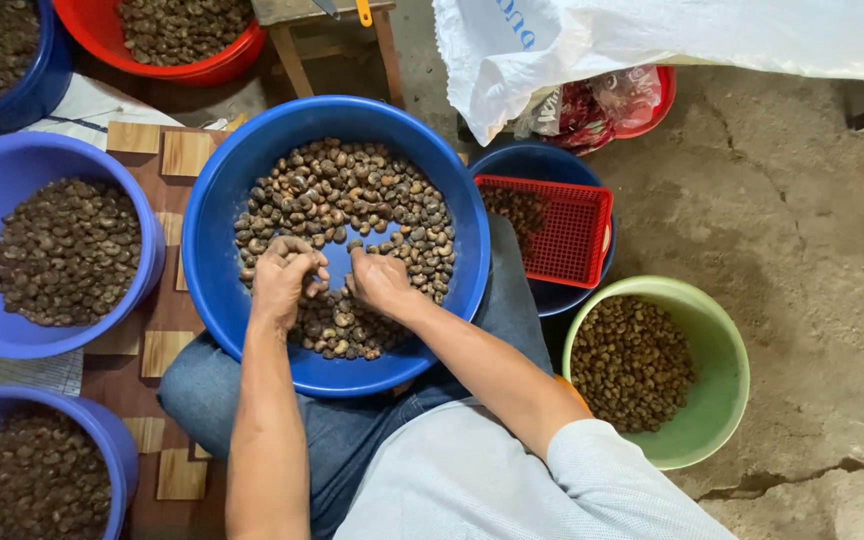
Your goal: Manually sorting cashews by hand from a large bowl into smaller containers based on quality or type.
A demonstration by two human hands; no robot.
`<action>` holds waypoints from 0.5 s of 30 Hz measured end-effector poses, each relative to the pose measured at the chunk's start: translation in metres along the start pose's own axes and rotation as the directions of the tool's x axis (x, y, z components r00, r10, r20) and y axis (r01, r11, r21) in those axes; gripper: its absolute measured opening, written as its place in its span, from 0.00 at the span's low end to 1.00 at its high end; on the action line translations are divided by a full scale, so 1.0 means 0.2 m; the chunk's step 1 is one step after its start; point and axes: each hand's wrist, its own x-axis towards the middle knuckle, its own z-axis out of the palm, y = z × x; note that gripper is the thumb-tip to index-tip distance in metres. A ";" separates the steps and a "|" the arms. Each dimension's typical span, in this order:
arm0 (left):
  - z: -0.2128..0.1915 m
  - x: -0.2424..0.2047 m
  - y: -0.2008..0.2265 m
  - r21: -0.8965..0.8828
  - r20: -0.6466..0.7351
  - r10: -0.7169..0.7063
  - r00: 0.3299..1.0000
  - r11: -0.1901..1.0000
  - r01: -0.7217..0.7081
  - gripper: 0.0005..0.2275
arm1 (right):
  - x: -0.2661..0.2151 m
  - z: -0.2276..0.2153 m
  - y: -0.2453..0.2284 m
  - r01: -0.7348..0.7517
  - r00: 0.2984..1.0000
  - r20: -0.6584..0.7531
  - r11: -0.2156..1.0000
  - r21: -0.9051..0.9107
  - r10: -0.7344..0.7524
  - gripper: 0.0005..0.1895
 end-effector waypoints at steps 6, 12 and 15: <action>-0.04 -0.01 -0.01 -0.035 -0.020 -0.038 0.999 0.999 0.037 0.18 | 0.02 -0.05 -0.06 -0.051 0.999 0.023 0.965 0.257 0.046 0.10; -0.05 -0.06 0.01 -0.063 -0.038 -0.069 0.997 0.996 0.067 0.19 | 0.01 -0.10 -0.09 -0.101 0.995 0.049 0.859 0.501 0.089 0.11; -0.05 -0.09 0.06 -0.074 -0.047 -0.092 0.995 0.993 0.089 0.20 | -0.01 -0.10 -0.11 -0.128 0.992 0.072 0.780 0.613 0.106 0.12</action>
